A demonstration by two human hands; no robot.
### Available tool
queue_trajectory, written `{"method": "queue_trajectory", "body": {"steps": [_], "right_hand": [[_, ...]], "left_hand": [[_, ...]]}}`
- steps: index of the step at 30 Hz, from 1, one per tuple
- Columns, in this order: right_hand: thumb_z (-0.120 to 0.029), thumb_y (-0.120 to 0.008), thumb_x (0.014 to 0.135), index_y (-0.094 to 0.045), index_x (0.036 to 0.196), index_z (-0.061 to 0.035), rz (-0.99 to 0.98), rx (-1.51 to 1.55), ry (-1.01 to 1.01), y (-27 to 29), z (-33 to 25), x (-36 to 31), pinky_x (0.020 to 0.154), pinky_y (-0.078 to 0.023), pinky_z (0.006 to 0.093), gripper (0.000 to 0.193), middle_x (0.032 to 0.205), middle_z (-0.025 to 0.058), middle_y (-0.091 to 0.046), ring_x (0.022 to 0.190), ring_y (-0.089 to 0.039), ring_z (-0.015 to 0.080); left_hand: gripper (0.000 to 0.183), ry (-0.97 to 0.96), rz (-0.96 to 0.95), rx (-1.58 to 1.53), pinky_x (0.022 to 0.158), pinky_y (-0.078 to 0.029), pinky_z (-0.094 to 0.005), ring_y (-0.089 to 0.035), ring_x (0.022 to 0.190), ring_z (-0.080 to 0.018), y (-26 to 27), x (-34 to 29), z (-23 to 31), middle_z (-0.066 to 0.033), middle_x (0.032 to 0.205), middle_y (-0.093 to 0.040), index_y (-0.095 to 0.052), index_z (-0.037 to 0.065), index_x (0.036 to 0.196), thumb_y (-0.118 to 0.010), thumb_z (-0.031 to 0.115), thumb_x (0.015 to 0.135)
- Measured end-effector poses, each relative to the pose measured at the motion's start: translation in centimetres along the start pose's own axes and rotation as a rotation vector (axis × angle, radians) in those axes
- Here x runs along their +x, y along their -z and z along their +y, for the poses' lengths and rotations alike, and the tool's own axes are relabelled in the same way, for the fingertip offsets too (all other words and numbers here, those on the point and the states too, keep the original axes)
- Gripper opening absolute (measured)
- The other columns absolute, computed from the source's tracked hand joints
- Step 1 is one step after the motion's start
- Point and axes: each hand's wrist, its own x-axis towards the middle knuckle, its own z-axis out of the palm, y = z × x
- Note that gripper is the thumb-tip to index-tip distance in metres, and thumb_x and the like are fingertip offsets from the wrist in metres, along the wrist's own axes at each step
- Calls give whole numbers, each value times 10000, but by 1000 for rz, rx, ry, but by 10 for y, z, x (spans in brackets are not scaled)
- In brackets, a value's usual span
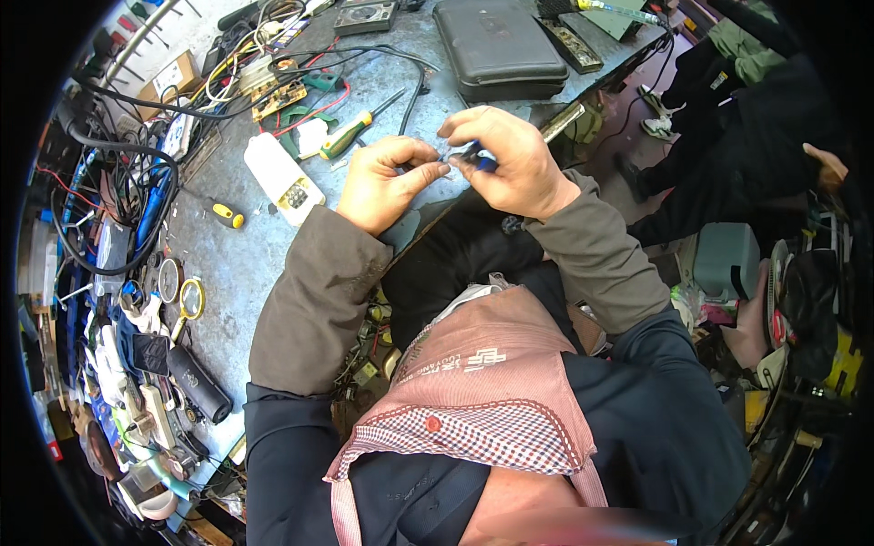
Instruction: The person works at a cluttered electronics workbench, using pliers to strip and twist wires, then uses a screwdriver to adjust components on a small white device. The person repeatedly handles wires and the device, making small adjustments.
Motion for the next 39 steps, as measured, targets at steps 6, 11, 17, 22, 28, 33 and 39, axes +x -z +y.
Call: {"method": "queue_trajectory", "body": {"steps": [6, 11, 17, 22, 28, 33, 39], "right_hand": [[-12, -789, 814, -674, 1058, -29, 23, -173, -109, -8, -17, -7, 730, -550, 470, 271, 937, 187, -672, 841, -675, 423], [-40, -779, 933, -625, 1047, -83, 224, 1215, -1453, -7, -24, -15, 643, -564, 344, 196, 857, 44, -674, 696, -643, 151], [33, -830, 911, -672, 1105, -39, 230, 112, -459, -3, -30, -22, 792, -573, 314, 260, 1076, 74, -777, 895, -729, 167], [99, -783, 693, -682, 1076, -57, 117, -137, 108, 3, -12, -16, 817, -592, 430, 426, 1100, 125, -789, 952, -758, 341], [89, -769, 727, -680, 1077, -48, 46, -202, 160, -3, -7, -17, 811, -587, 430, 386, 1054, 118, -767, 921, -743, 338], [0, -778, 968, -602, 1123, -53, 237, 919, -1030, -14, -28, -22, 751, -574, 328, 241, 969, 90, -728, 887, -731, 195], [51, -805, 951, -614, 1113, -51, 314, 541, -702, -17, -21, -32, 859, -610, 350, 271, 1169, 152, -778, 984, -745, 194]], "left_hand": [[143, -388, 12, 413, 689, -507, -443, -632, 780, -329, 4, 3, 8, -108, 816, -681, -775, 76, 948, -886, 74, 858], [151, -560, 33, 508, 693, -509, -460, -607, 761, -343, -4, 7, 19, -106, 781, -633, -751, 66, 938, -863, 25, 845], [124, -427, -13, 396, 702, -497, -443, -616, 779, -333, 4, 6, 16, -102, 802, -669, -772, 65, 955, -871, 63, 880], [117, -331, 22, 304, 691, -509, -408, -640, 778, -274, 3, 1, 19, -80, 818, -711, -802, 75, 954, -892, 82, 879], [129, -361, 20, 289, 691, -521, -402, -657, 798, -274, 4, 3, 16, -75, 825, -718, -800, 76, 962, -890, 59, 872], [174, -527, 71, 459, 698, -554, -404, -666, 822, -286, 2, 5, 16, -63, 854, -720, -786, 89, 975, -890, 44, 844], [169, -479, 39, 402, 693, -530, -385, -673, 788, -275, 3, 4, 19, -87, 832, -718, -796, 50, 985, -901, 19, 857]]}}
